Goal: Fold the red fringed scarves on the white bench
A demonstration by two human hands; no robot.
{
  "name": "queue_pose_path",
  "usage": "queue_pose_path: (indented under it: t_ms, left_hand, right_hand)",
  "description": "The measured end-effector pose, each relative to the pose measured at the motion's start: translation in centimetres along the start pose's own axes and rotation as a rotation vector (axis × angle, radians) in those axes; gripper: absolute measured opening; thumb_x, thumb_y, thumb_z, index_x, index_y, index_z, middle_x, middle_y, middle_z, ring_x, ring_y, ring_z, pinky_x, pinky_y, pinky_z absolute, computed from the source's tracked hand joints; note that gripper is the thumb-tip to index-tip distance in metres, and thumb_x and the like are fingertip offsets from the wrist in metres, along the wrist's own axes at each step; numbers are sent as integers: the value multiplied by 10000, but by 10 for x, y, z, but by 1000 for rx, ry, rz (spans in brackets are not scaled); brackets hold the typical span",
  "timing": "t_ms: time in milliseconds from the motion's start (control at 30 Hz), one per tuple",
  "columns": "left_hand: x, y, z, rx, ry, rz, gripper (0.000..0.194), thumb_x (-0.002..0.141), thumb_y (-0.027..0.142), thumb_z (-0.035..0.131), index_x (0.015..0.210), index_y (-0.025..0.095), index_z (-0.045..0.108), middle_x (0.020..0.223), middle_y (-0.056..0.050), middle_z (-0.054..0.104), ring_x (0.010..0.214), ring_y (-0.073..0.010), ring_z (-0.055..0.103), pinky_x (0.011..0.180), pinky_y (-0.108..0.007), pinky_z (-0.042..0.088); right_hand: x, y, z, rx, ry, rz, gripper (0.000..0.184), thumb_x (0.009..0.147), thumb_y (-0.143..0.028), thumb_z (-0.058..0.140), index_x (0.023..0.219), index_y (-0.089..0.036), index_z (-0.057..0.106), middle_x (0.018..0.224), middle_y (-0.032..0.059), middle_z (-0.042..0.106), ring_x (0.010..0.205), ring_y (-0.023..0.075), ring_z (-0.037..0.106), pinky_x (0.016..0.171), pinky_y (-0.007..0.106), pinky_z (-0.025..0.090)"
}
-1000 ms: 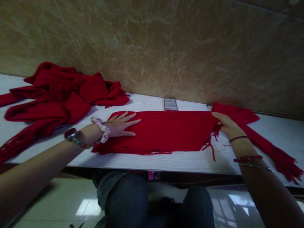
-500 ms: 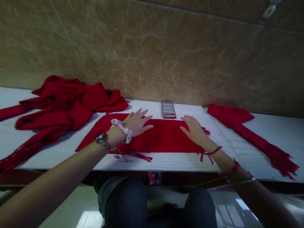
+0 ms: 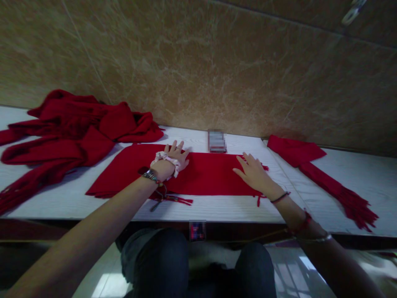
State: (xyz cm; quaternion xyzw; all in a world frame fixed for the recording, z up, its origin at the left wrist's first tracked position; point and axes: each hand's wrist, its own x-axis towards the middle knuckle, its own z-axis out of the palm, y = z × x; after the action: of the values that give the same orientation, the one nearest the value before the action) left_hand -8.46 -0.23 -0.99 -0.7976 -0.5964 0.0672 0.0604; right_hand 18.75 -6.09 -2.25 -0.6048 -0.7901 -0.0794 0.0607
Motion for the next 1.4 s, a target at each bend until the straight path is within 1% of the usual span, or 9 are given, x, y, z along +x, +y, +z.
queue_pose_path:
  t_ms: [167,267,700,833,967,1067,1200,1300,1400]
  left_hand:
    - [1,46,-3,-177,-13,151,521,916,425,295,1393,217,290,1476,-82,192,1352,-265,157,1060,-439,224]
    - [-2,57,5,-208,-21,199,510,932,453,239,1399,251,277,1480,-56,183,1354,-252,156,1079,-440,176]
    - [-1,57,8,-235,-30,201,529,928,468,235,1404,239,266,1483,-53,169,1356,-261,144,1078,-466,161]
    - [-1,56,9,-251,-17,205,530,925,464,242,1397,228,288,1478,-64,188,1352,-276,153,1072,-473,166]
    - [-1,55,8,-253,-25,204,529,924,462,249,1395,225,293,1477,-68,190,1351,-276,158,1074,-468,160]
    - [-3,55,5,-242,-29,203,520,927,452,255,1395,227,294,1476,-65,195,1351,-267,162,1077,-456,159]
    - [-4,55,3,-229,-35,201,515,930,445,256,1393,225,297,1476,-66,198,1351,-268,162,1078,-452,163]
    - [-3,55,4,-222,-32,200,515,929,448,258,1393,227,299,1475,-69,199,1348,-273,168,1075,-454,169]
    - [-2,56,5,-221,-28,208,513,929,452,258,1391,232,301,1474,-70,204,1347,-274,171,1073,-461,172]
  right_hand:
    - [30,-25,9,112,-90,-104,550,909,-452,276,1367,-158,349,1442,126,305,1319,289,258,1029,510,262]
    - [30,-23,20,87,-120,-51,541,908,-453,273,1372,-187,344,1453,97,290,1321,306,247,1030,530,250]
    - [21,76,34,71,54,170,453,870,-299,344,1236,-78,495,1295,181,491,1210,267,432,969,433,375]
    - [24,69,21,158,231,60,349,819,-266,441,1091,-99,583,1130,159,595,1090,245,514,955,404,382]
    - [25,54,14,227,99,-150,212,827,-224,432,910,-160,616,942,94,636,913,197,563,841,333,432]
    - [22,64,16,91,23,6,199,813,-165,430,892,-131,609,898,116,627,867,200,561,793,306,426]
    - [17,85,14,-78,44,232,244,822,-126,383,885,-100,617,860,153,629,815,217,571,745,316,420]
    - [19,74,9,-7,131,173,264,840,-149,368,925,-108,615,897,138,633,847,211,571,772,309,423]
    - [23,52,7,89,67,30,257,843,-173,389,972,-133,607,971,113,630,912,188,567,817,279,419]
